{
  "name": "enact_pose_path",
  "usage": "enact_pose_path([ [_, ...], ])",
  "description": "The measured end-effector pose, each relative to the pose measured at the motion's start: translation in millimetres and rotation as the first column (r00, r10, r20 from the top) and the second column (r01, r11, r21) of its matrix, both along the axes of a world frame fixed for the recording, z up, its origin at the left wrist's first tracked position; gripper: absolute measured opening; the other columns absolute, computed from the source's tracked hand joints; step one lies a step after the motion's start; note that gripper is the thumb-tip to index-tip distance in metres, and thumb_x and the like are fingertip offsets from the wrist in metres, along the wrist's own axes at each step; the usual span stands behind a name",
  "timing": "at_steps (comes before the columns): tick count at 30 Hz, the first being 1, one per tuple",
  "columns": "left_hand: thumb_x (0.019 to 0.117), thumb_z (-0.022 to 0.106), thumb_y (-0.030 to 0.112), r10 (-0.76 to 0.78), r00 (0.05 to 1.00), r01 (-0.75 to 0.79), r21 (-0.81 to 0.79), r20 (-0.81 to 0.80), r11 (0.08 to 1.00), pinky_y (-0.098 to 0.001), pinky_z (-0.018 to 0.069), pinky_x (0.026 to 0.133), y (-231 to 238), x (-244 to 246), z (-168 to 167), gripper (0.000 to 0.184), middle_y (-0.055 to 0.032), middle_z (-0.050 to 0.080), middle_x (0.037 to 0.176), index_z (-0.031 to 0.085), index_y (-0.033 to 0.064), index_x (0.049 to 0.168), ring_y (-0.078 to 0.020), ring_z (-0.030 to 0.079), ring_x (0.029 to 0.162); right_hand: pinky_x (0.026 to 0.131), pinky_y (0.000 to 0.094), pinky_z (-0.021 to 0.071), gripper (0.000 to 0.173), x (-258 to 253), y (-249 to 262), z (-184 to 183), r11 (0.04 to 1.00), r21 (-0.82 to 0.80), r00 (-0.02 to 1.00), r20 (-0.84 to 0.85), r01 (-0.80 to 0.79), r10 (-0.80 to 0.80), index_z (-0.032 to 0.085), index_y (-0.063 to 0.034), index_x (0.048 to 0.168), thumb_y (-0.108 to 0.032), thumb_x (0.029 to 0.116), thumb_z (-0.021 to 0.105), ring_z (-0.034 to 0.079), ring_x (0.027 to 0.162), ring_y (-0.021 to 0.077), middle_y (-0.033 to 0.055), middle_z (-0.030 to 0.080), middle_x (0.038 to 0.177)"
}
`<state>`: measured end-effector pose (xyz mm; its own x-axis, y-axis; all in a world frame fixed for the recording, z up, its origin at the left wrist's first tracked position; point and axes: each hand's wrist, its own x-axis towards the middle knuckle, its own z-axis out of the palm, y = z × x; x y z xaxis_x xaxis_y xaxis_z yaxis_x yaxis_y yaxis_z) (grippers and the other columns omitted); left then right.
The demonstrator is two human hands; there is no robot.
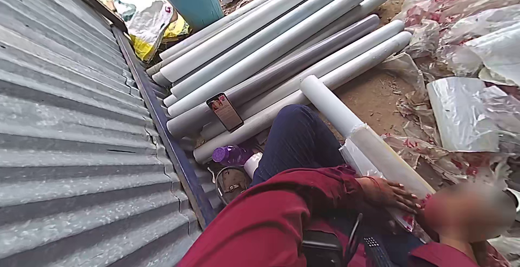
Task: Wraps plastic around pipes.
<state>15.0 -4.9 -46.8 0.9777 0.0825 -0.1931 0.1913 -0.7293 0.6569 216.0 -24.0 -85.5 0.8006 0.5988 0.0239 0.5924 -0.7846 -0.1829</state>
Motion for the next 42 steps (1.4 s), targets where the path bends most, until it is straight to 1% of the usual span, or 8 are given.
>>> enact_pose_path([
  [6,0.1074,0.043,0.051,0.597,0.741,-0.597,0.107,-0.306,0.795,-0.0630,-0.0008,0.125,57.4,-44.5,3.8,0.071,-0.0025,0.011,0.174,0.021,0.0175,0.165,-0.0292,0.002,0.161,0.096,0.0651,0.0460,0.047,-13.1,-14.6,11.5,1.000,0.010,0.999,0.047,-0.002,0.002,0.059,0.0024,0.140,-0.024,0.1124,0.030,0.066,0.114,0.0504,0.0304,0.069,0.124],
  [12,0.1001,0.067,0.036,0.931,0.282,-0.945,0.103,-0.234,0.312,-0.0588,0.0498,0.100,95.4,-91.2,6.5,0.055,-0.0294,0.053,0.139,0.057,-0.0088,0.131,-0.0458,0.056,0.127,0.094,0.0648,0.0462,0.043,-19.2,-16.5,13.4,0.998,0.053,0.998,0.059,-0.028,0.025,0.061,0.0045,0.136,-0.020,0.1112,0.035,0.068,0.111,0.0503,0.0304,0.069,0.122],
  [15,0.1048,0.060,0.022,0.847,0.422,-0.883,0.064,-0.324,0.464,-0.0599,0.0484,0.103,91.1,-90.1,0.7,0.041,-0.0295,0.055,0.138,0.055,-0.0050,0.135,-0.0458,0.057,0.127,0.095,0.0642,0.0464,0.043,-21.0,-15.6,16.0,1.000,0.026,0.999,0.052,-0.013,0.011,0.060,0.0044,0.135,-0.020,0.1111,0.034,0.067,0.113,0.0488,0.0297,0.069,0.124],
  [19,0.0873,0.054,-0.020,0.686,0.727,-0.685,0.116,0.039,0.719,-0.0549,0.0290,0.121,62.3,-95.3,-5.3,0.056,-0.0205,0.055,0.147,0.063,0.0039,0.137,-0.0391,0.046,0.143,0.093,0.0655,0.0466,0.042,-23.1,-15.6,13.6,0.998,0.043,0.996,0.080,-0.037,0.034,0.061,0.0055,0.134,-0.018,0.1103,0.035,0.068,0.110,0.0504,0.0306,0.069,0.121],
  [22,0.0856,0.060,-0.013,0.414,0.903,-0.404,0.104,-0.113,0.909,-0.0497,0.0168,0.127,49.3,-72.7,15.0,0.054,-0.0240,0.050,0.151,0.053,-0.0109,0.139,-0.0365,0.042,0.146,0.095,0.0635,0.0471,0.043,-27.5,-17.2,12.9,0.999,-0.034,0.995,0.090,-0.036,0.039,0.059,0.0044,0.139,-0.018,0.1112,0.034,0.068,0.111,0.0494,0.0297,0.069,0.124],
  [28,0.0964,0.067,0.007,0.245,0.900,-0.220,0.109,-0.361,0.969,-0.0618,0.0482,0.096,38.4,-2.2,27.7,0.048,-0.0305,0.060,0.131,0.050,-0.0088,0.138,-0.0481,0.058,0.125,0.094,0.0581,0.0507,0.036,-40.9,-17.5,10.6,0.980,-0.078,0.959,0.204,-0.186,0.198,0.065,0.0053,0.131,-0.008,0.1072,0.041,0.072,0.106,0.0441,0.0270,0.071,0.121],
  [32,0.1061,0.033,-0.007,0.255,0.871,-0.208,0.155,-0.420,0.966,-0.0624,0.0438,0.102,8.3,-1.8,3.7,0.037,-0.0347,0.048,0.143,0.050,-0.0130,0.138,-0.0511,0.049,0.132,0.082,0.0641,0.0526,0.034,-49.8,-32.1,-0.3,0.938,0.099,0.930,0.197,-0.333,0.309,0.068,0.0081,0.126,-0.008,0.1051,0.045,0.072,0.097,0.0502,0.0304,0.070,0.121],
  [42,0.1058,0.037,-0.007,0.379,0.902,-0.380,0.039,-0.207,0.924,-0.0669,0.0376,0.110,-14.9,-26.9,17.2,0.034,-0.0308,0.054,0.143,0.055,-0.0134,0.135,-0.0512,0.053,0.132,0.100,0.0666,0.0428,0.047,-21.3,8.0,15.6,0.986,-0.036,0.984,-0.077,-0.165,0.162,0.062,0.0037,0.134,-0.025,0.1115,0.033,0.062,0.122,0.0504,0.0327,0.067,0.124],
])
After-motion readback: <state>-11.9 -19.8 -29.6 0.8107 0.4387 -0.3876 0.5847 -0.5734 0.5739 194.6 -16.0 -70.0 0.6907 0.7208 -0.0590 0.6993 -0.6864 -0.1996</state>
